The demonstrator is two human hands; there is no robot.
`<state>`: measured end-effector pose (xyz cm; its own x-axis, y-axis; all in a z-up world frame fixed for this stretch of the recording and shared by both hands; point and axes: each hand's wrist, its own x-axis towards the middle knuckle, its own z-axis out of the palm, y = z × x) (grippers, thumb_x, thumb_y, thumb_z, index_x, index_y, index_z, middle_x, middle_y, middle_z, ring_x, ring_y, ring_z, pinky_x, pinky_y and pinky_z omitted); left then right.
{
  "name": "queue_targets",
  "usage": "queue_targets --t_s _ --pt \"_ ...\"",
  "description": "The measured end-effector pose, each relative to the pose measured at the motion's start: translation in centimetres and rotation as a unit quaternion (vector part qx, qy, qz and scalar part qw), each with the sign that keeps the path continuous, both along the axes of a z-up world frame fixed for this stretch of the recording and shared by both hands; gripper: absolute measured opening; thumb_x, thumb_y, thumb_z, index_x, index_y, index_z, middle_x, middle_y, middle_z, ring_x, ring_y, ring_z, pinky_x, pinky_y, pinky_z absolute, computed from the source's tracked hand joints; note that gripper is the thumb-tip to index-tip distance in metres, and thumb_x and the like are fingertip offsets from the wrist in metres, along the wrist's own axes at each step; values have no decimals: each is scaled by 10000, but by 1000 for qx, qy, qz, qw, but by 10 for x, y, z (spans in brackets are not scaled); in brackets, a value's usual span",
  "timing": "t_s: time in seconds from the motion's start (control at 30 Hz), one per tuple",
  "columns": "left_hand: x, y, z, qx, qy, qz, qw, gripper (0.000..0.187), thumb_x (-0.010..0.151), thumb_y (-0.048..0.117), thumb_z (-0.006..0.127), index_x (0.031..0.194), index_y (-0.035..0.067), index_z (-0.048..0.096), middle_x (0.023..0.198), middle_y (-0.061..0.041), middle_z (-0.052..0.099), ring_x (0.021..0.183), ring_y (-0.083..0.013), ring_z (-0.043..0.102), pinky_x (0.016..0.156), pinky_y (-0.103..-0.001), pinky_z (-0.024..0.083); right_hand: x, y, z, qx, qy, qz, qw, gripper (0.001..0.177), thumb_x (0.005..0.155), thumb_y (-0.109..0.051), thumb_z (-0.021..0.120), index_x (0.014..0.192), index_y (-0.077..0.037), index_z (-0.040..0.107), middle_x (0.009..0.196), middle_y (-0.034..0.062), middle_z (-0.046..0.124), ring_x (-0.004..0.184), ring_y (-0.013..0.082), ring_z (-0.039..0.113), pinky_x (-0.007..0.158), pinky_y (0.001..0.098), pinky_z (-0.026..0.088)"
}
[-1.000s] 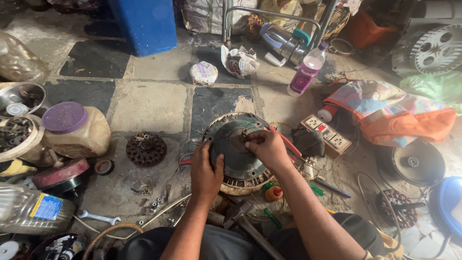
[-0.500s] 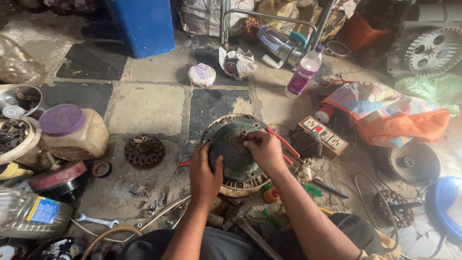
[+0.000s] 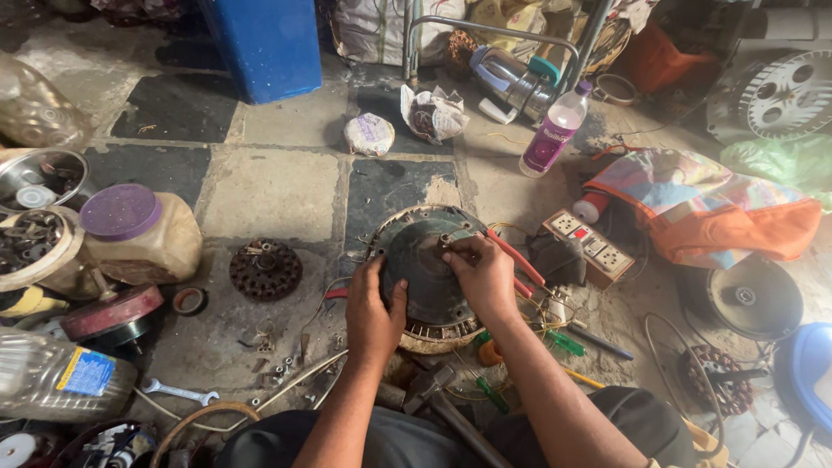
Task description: The person disassembles and repairs a motor by removing the casing with a screwdriver, pulling out the internal stator, and checking the wires by hand.
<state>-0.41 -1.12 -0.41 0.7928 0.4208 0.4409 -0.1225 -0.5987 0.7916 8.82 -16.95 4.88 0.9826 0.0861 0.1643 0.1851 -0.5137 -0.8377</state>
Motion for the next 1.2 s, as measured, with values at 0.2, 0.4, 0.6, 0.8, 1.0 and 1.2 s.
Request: queue_targets --t_s 0.2,0.4,0.6,0.8,1.0,1.2 --pt "1 -1 0 12 -1 3 1000 475 956 179 672 1373 18 512 1307 -224 586 1186 -411 616 920 -491 541 5 -1 -7 12 4 30 999 204 828 -92 810 1001 7 765 801 79 743 713 146 658 687 293 542" --pt "1 1 1 4 13 -6 1000 470 960 189 671 1363 7 513 1272 -222 593 1160 -404 622 913 -491 539 -1 -2 1 -28 -48 20 998 240 805 -91 815 1030 -17 779 805 89 733 713 156 649 688 304 538" --pt "0 1 3 10 -7 -5 1000 472 954 184 676 1362 5 520 1271 -231 595 1157 -416 619 922 -493 527 4 -6 -1 -14 32 28 999 223 821 -154 834 984 -14 774 795 59 754 692 112 667 672 280 547" --pt "0 1 4 13 -4 -4 1000 473 950 186 682 1358 7 525 1268 -234 595 1167 -422 609 931 -495 517 14 -8 -10 68 89 46 993 214 819 -131 836 975 -8 755 822 47 764 732 92 688 684 262 554" --pt "0 1 5 11 2 -3 1000 472 950 187 679 1359 8 523 1274 -233 595 1172 -421 608 934 -493 518 9 -8 -10 27 14 45 999 235 820 -125 835 1016 -10 775 840 39 770 749 93 697 704 256 559" --pt "-1 0 6 10 8 -5 1000 472 959 186 675 1372 20 517 1279 -227 597 1181 -410 610 935 -493 524 9 -7 -7 -6 45 48 998 202 831 -135 840 966 -8 761 798 47 748 716 102 669 676 274 551"
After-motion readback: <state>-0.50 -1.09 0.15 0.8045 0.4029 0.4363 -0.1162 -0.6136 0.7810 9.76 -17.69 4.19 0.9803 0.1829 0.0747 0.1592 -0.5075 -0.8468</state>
